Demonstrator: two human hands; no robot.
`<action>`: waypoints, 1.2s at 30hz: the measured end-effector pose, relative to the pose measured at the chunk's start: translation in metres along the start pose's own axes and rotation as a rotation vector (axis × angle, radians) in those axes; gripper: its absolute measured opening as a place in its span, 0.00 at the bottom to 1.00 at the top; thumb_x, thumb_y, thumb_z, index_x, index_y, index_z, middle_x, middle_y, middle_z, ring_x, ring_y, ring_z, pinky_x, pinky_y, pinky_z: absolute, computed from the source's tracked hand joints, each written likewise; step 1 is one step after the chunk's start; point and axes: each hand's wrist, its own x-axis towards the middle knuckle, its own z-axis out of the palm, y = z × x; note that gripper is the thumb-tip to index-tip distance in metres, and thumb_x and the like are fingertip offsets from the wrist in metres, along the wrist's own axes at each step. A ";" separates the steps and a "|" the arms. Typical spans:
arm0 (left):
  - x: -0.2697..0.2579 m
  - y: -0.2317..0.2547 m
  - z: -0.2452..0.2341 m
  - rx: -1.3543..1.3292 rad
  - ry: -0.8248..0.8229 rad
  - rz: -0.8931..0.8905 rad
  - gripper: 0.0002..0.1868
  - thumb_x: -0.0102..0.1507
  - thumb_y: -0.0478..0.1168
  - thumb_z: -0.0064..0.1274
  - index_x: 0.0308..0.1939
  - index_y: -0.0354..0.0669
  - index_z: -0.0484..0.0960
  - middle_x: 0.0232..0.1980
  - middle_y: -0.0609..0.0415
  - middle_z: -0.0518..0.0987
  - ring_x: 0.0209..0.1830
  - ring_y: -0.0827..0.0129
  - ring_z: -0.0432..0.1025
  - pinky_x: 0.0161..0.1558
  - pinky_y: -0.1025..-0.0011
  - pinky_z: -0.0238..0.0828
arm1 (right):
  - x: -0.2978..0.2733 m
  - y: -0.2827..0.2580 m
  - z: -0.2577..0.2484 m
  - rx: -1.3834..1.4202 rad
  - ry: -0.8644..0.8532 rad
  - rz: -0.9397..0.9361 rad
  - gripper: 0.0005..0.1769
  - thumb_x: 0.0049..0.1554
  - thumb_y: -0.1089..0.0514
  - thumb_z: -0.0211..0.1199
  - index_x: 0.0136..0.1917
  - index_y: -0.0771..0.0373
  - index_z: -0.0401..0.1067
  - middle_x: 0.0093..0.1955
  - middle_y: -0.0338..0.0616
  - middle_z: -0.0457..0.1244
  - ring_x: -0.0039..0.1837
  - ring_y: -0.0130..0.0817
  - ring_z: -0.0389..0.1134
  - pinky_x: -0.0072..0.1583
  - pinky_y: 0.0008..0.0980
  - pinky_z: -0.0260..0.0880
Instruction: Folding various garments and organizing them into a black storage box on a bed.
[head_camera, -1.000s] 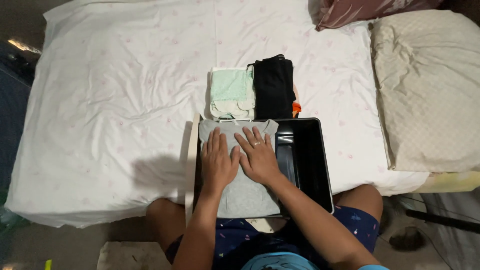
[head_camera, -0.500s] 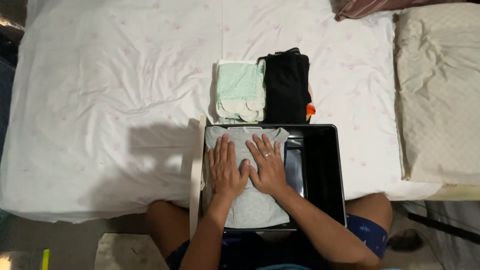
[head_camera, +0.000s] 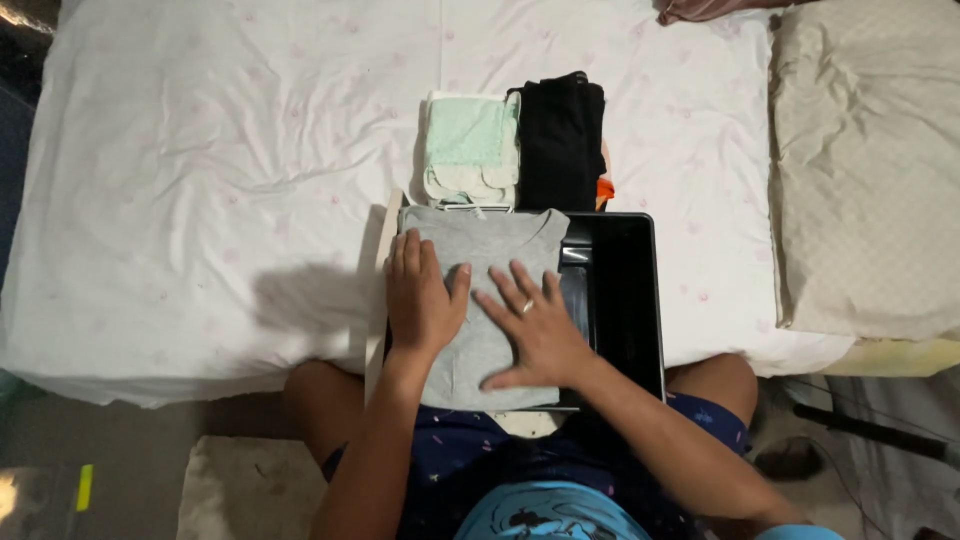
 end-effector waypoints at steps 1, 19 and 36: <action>0.000 0.000 0.004 0.000 0.002 0.000 0.36 0.68 0.60 0.47 0.62 0.27 0.72 0.71 0.31 0.68 0.76 0.42 0.60 0.70 0.47 0.54 | -0.002 0.000 0.005 -0.001 0.001 -0.001 0.73 0.37 0.04 0.44 0.82 0.48 0.52 0.85 0.53 0.45 0.83 0.61 0.41 0.74 0.69 0.38; -0.005 -0.010 0.048 0.053 0.043 -0.061 0.39 0.68 0.62 0.40 0.67 0.28 0.69 0.74 0.30 0.65 0.76 0.41 0.59 0.76 0.40 0.41 | -0.009 0.018 0.052 0.059 0.147 -0.086 0.68 0.42 0.08 0.48 0.84 0.46 0.47 0.86 0.51 0.40 0.84 0.62 0.36 0.75 0.70 0.33; -0.032 0.038 0.060 -0.026 0.080 0.267 0.27 0.67 0.51 0.48 0.60 0.31 0.77 0.68 0.36 0.72 0.75 0.47 0.61 0.76 0.44 0.44 | 0.103 0.206 0.001 0.541 0.124 0.857 0.27 0.59 0.38 0.66 0.70 0.34 0.71 0.59 0.35 0.70 0.64 0.39 0.71 0.63 0.42 0.70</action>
